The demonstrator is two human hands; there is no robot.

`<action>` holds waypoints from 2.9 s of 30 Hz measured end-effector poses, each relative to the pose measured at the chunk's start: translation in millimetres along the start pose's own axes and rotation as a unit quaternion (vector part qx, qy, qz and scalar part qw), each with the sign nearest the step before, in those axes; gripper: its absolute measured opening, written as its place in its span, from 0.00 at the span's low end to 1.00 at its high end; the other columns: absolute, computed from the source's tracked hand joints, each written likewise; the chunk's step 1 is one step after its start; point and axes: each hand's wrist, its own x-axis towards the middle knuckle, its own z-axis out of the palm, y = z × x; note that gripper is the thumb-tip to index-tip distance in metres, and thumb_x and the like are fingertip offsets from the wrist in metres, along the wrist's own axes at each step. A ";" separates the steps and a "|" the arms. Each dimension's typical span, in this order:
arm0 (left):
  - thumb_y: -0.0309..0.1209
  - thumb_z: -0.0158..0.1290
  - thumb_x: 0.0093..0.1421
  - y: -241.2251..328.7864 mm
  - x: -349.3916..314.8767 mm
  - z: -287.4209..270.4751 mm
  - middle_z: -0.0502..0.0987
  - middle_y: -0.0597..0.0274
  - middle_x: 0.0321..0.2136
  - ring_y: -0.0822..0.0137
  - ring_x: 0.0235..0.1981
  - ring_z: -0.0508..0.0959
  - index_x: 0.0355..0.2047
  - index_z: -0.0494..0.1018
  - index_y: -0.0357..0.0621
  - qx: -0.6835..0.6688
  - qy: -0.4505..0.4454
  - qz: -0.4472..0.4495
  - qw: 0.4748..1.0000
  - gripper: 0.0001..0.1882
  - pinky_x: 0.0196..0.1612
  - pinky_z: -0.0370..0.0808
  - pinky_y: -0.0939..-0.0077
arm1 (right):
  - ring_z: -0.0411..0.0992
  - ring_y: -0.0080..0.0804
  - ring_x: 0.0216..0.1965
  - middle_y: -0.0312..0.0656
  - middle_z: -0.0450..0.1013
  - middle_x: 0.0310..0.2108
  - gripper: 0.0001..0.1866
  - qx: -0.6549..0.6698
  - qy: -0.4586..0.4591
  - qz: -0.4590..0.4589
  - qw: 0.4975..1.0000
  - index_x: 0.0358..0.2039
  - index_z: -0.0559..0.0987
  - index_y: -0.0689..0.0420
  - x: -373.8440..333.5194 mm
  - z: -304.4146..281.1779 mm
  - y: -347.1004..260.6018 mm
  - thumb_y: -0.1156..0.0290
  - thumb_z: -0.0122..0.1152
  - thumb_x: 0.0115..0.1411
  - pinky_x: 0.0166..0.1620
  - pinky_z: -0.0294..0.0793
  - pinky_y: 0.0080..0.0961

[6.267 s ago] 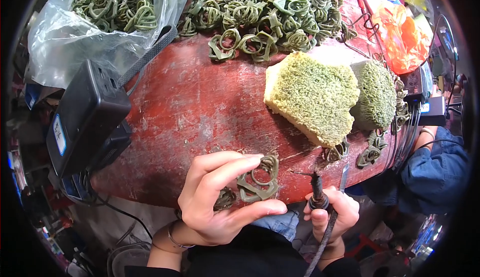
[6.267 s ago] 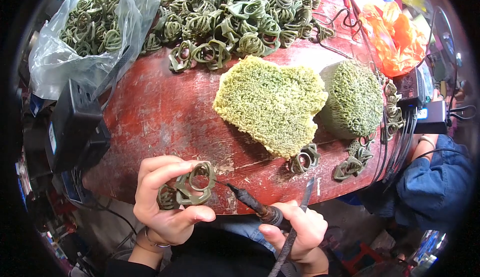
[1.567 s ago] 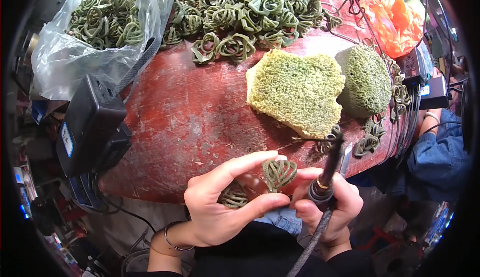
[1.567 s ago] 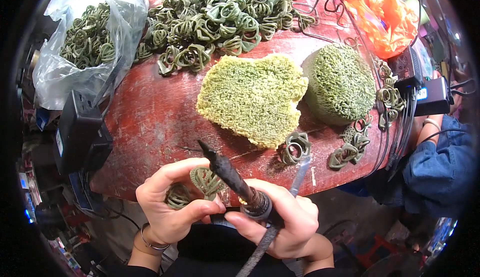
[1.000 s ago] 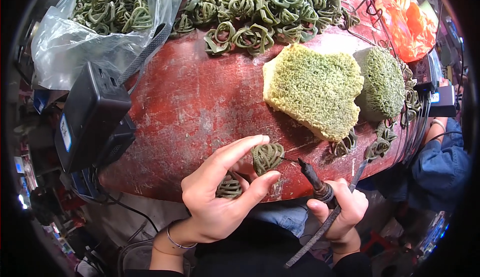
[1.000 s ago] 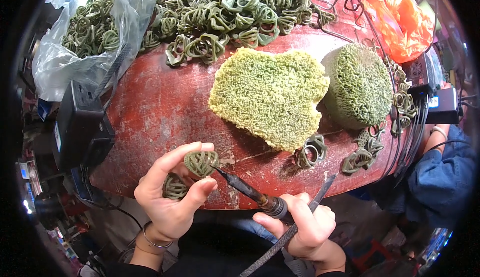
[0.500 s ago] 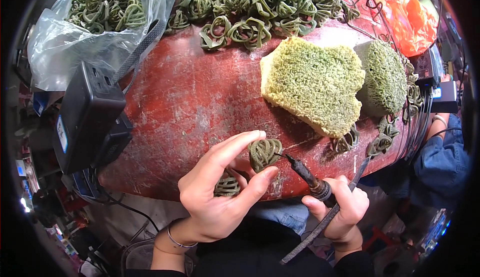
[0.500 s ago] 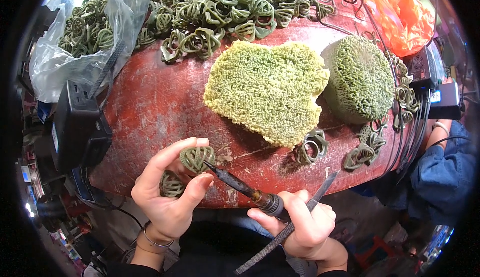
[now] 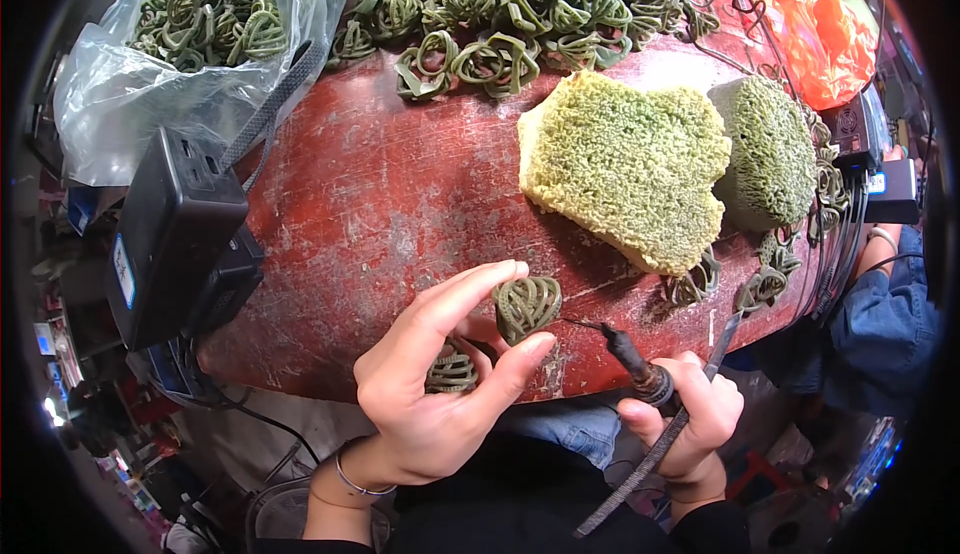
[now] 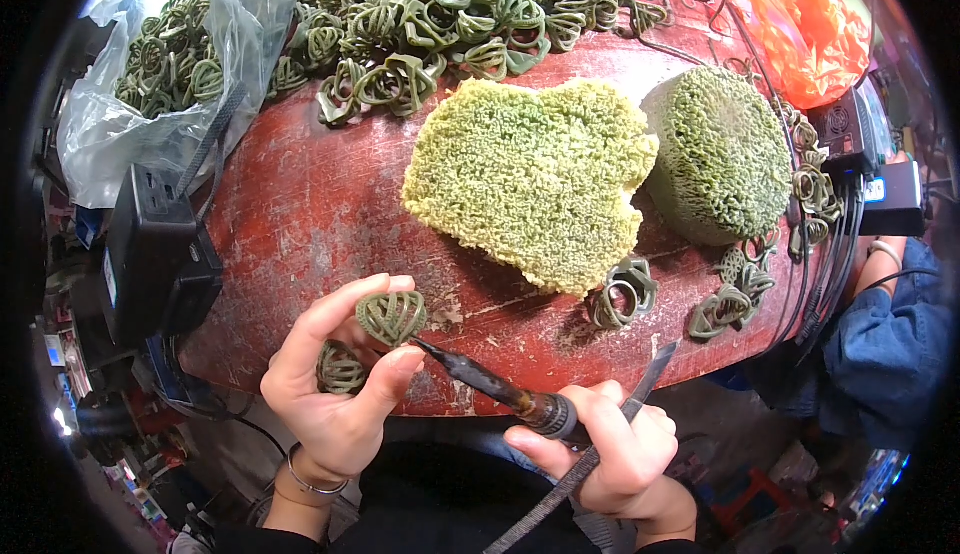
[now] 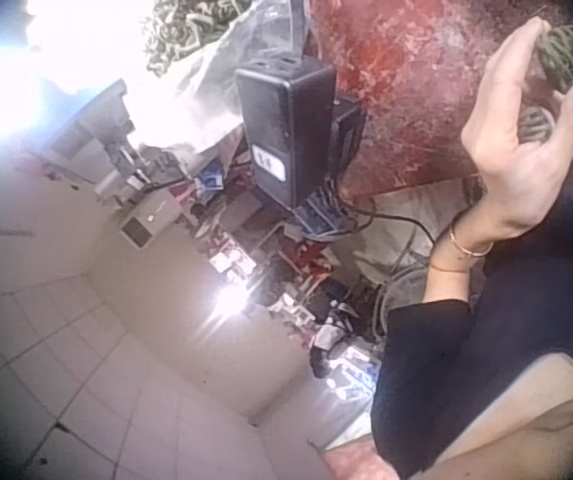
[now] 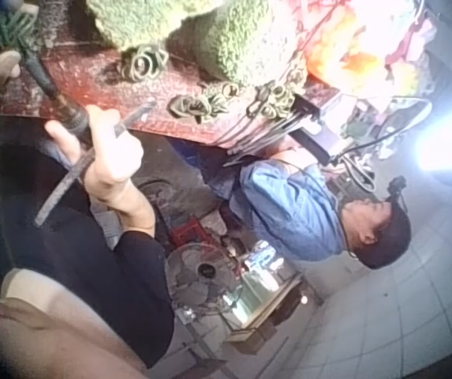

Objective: Using a heated tool to bond or shape small green decorative plastic rings at a workbench.

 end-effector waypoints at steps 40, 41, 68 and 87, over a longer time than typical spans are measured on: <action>0.20 0.61 0.45 -2.2 -0.4 3.3 0.72 0.52 0.40 0.75 0.26 0.76 0.43 0.70 0.36 0.021 0.020 0.045 0.999 0.22 0.22 0.73 0.87 | 0.69 0.31 0.13 0.37 0.68 0.15 0.19 0.022 0.023 0.005 0.999 0.24 0.75 0.60 1.2 4.2 2.2 0.58 0.70 0.42 0.17 0.67 0.22; 0.19 0.61 0.45 -2.1 -0.4 3.4 0.72 0.52 0.40 0.74 0.26 0.76 0.43 0.70 0.36 0.020 0.020 0.046 0.999 0.23 0.22 0.73 0.87 | 0.68 0.31 0.13 0.37 0.68 0.15 0.19 0.021 0.023 0.000 1.000 0.24 0.75 0.60 1.6 3.9 2.3 0.58 0.70 0.42 0.17 0.66 0.22; 0.19 0.61 0.44 -4.0 -0.8 2.7 0.72 0.50 0.41 0.73 0.29 0.76 0.43 0.69 0.36 0.019 0.011 0.066 0.998 0.23 0.23 0.75 0.86 | 0.68 0.32 0.13 0.38 0.68 0.15 0.17 0.040 0.017 0.011 0.999 0.23 0.75 0.61 4.8 1.7 1.0 0.61 0.70 0.43 0.17 0.66 0.22; 0.19 0.62 0.44 -3.2 0.7 1.9 0.72 0.51 0.41 0.75 0.29 0.76 0.43 0.70 0.36 0.014 0.003 0.063 0.998 0.23 0.20 0.72 0.88 | 0.69 0.30 0.13 0.37 0.69 0.16 0.19 0.046 0.024 -0.014 0.999 0.26 0.74 0.60 1.6 5.7 0.5 0.58 0.68 0.44 0.17 0.67 0.22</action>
